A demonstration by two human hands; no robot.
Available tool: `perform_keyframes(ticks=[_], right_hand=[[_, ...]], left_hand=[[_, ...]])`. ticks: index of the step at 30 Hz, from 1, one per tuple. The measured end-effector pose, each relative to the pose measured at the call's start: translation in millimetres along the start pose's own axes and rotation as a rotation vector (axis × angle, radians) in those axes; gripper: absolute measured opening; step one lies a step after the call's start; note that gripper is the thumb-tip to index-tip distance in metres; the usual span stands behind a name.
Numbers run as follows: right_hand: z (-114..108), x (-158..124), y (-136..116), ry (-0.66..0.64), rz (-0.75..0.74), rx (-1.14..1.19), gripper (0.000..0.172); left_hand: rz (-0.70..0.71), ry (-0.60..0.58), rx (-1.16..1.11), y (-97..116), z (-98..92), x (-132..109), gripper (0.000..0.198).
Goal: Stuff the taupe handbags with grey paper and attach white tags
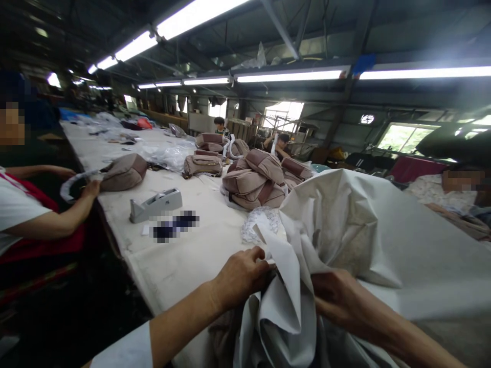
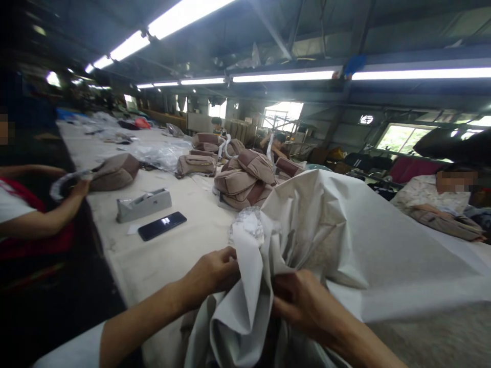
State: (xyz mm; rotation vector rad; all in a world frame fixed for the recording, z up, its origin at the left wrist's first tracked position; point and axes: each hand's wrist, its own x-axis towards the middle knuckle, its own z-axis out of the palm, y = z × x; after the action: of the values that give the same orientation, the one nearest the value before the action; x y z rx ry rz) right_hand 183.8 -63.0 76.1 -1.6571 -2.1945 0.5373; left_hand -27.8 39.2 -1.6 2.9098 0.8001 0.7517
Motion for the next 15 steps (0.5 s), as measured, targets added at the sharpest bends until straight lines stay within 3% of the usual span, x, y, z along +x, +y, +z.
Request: perform_keyframes(ticks=[2, 3, 5, 6, 10, 12, 15], right_hand=[[-13.0, 7.0, 3.1, 0.097, 0.108, -0.104, 0.029], [-15.9, 13.2, 3.8, 0.139, 0.107, -0.122, 0.037], [-13.5, 28.3, 2.8, 0.141, -0.025, -0.07, 0.065], [-9.0, 35.5, 1.1, 0.104, -0.109, -0.022, 0.067], [19.4, 42.3, -7.3, -0.013, -0.326, 0.158, 0.016], [33.0, 31.1, -7.9, -0.049, -0.387, 0.2, 0.01], [47.4, 14.1, -3.4, -0.088, -0.39, 0.224, 0.016]], left_hand=[[-0.006, 0.006, -0.058, 0.9, 2.6, 0.8, 0.025], [-0.008, -0.001, -0.082, 1.9, 3.0, 1.6, 0.025], [-0.016, -0.027, -0.108, 3.7, 1.8, 3.2, 0.022], [-0.03, -0.038, -0.113, 4.2, 0.1, 3.7, 0.019], [-0.205, -0.043, -0.138, 1.1, -9.6, 2.0, 0.008], [-0.305, -0.01, -0.152, -2.9, -13.3, 0.5, 0.008], [-0.354, 0.036, -0.175, -7.0, -14.7, 1.3, 0.017]])
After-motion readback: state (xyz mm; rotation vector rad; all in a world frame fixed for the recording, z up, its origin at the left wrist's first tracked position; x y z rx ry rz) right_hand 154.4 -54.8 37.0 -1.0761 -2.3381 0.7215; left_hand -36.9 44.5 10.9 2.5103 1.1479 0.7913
